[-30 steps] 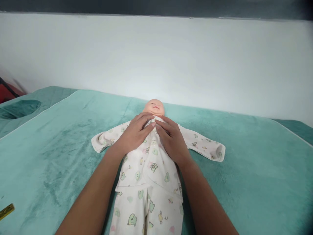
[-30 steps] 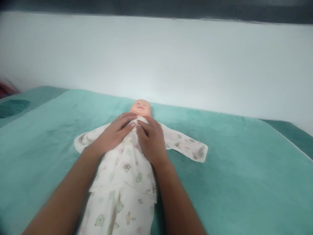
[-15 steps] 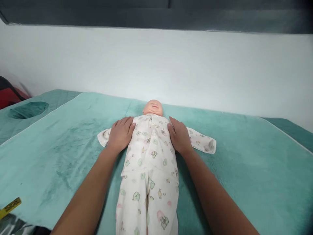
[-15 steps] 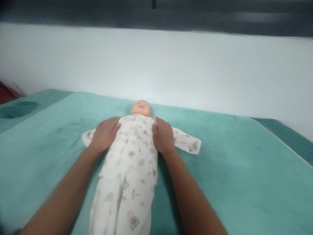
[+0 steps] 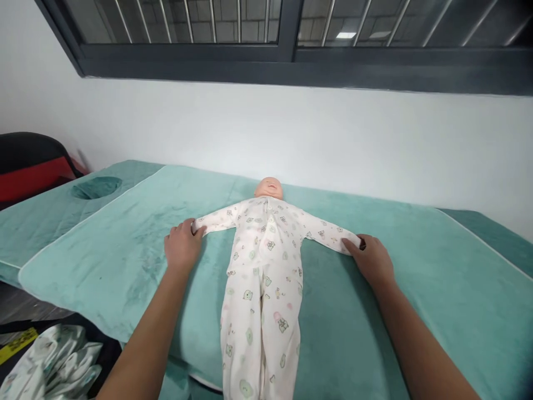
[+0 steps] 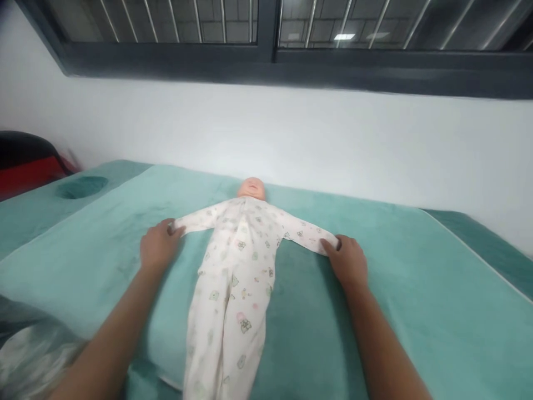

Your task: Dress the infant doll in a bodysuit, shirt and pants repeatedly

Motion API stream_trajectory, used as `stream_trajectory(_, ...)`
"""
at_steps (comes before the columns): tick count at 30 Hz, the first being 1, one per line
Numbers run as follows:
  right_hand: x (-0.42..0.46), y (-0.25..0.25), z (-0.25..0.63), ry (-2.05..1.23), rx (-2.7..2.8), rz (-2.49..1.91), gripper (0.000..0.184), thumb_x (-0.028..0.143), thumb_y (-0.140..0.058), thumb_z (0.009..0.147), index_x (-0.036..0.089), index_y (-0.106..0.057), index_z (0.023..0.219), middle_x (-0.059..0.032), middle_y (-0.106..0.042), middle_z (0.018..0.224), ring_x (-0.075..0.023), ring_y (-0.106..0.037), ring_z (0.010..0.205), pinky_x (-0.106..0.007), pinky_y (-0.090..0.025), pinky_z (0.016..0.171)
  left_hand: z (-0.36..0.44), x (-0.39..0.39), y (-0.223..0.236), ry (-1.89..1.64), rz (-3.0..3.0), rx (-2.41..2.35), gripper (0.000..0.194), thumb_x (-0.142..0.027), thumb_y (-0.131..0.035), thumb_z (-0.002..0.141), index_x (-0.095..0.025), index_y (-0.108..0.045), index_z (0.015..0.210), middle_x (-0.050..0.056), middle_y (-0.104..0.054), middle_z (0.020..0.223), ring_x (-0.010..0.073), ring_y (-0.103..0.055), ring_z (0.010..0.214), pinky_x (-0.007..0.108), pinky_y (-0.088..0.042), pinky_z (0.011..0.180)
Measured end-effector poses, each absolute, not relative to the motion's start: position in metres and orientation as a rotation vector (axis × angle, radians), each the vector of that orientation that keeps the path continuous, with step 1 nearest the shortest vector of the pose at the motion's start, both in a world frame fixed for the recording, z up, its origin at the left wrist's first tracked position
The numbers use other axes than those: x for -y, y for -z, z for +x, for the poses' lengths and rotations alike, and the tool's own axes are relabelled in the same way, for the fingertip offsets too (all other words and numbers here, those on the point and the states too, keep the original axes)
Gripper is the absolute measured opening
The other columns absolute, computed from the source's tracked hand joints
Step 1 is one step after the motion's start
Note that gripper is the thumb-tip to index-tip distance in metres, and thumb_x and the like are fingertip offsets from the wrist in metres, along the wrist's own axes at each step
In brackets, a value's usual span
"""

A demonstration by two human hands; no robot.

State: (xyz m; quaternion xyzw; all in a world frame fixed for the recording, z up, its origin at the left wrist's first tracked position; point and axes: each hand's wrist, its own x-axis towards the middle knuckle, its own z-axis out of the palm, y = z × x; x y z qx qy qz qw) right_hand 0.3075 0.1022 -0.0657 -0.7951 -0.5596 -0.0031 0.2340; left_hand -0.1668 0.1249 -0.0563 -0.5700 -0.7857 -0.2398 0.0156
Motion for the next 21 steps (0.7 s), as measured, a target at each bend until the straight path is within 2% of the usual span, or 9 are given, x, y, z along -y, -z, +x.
stream_trajectory(4, -0.108, 0.067, 0.304, -0.078, 1.483, -2.153, 0.045, 0.052, -0.051, 0.082, 0.019, -0.064, 0.108, -0.0074, -0.066, 0.091, -0.0238, -0.059, 0.08, -0.036, -0.044, 0.071, -0.174, -0.127, 0.057, 1.271, -1.767, 2.529, 0.036, -0.037, -0.057, 0.082, -0.022, -0.064, 0.115, 0.005, -0.069, 0.089, 0.0239, -0.063, 0.085, 0.036, -0.047, 0.08)
stream_trajectory(6, -0.117, 0.068, 0.306, -0.098, 1.481, -2.026, 0.038, 0.043, -0.052, 0.079, 0.019, -0.066, 0.105, -0.0066, -0.066, 0.092, -0.0217, -0.059, 0.081, -0.034, -0.044, 0.074, -0.178, -0.131, 0.056, 1.566, -1.71, 2.491, 0.035, -0.035, -0.059, 0.079, -0.022, -0.066, 0.111, 0.002, -0.067, 0.085, 0.0192, -0.061, 0.078, 0.03, -0.047, 0.076)
stream_trajectory(9, -0.136, 0.069, 0.313, -0.124, 1.43, -1.885, 0.033, 0.036, -0.054, 0.075, 0.019, -0.068, 0.099, -0.0067, -0.067, 0.094, -0.0203, -0.058, 0.082, -0.034, -0.044, 0.078, -0.182, -0.138, 0.056, 1.828, -1.583, 2.39, 0.028, -0.031, -0.06, 0.077, -0.02, -0.068, 0.102, 0.0, -0.064, 0.083, 0.0159, -0.058, 0.076, 0.027, -0.046, 0.074)
stream_trajectory(14, -0.16, 0.068, 0.322, -0.127, 1.167, -1.803, 0.03, 0.035, -0.058, 0.071, 0.018, -0.068, 0.094, -0.0042, -0.064, 0.082, -0.0169, -0.054, 0.068, -0.033, -0.045, 0.072, -0.185, -0.148, 0.061, 2.002, -1.426, 2.291, 0.018, -0.028, -0.056, 0.079, -0.019, -0.066, 0.091, -0.001, -0.062, 0.081, 0.0122, -0.053, 0.067, 0.024, -0.043, 0.065)
stream_trajectory(18, -0.161, 0.07, 0.323, -0.125, 1.1, -1.758, 0.034, 0.037, -0.057, 0.072, 0.017, -0.066, 0.098, -0.0035, -0.063, 0.079, -0.017, -0.056, 0.068, -0.032, -0.047, 0.068, -0.184, -0.146, 0.063, 2.016, -1.412, 2.252, 0.018, -0.027, -0.057, 0.079, -0.019, -0.064, 0.093, -0.001, -0.061, 0.083, 0.0118, -0.053, 0.068, 0.024, -0.042, 0.065)
stream_trajectory(21, -0.157, 0.069, 0.321, -0.097, 1.108, -1.732, 0.035, 0.034, -0.054, 0.074, 0.015, -0.064, 0.102, -0.0063, -0.064, 0.083, -0.019, -0.059, 0.072, -0.034, -0.05, 0.069, -0.183, -0.144, 0.063, 2.017, -1.364, 2.265, 0.021, -0.027, -0.06, 0.078, -0.019, -0.062, 0.097, -0.001, -0.059, 0.088, 0.0108, -0.051, 0.065, 0.024, -0.042, 0.062)
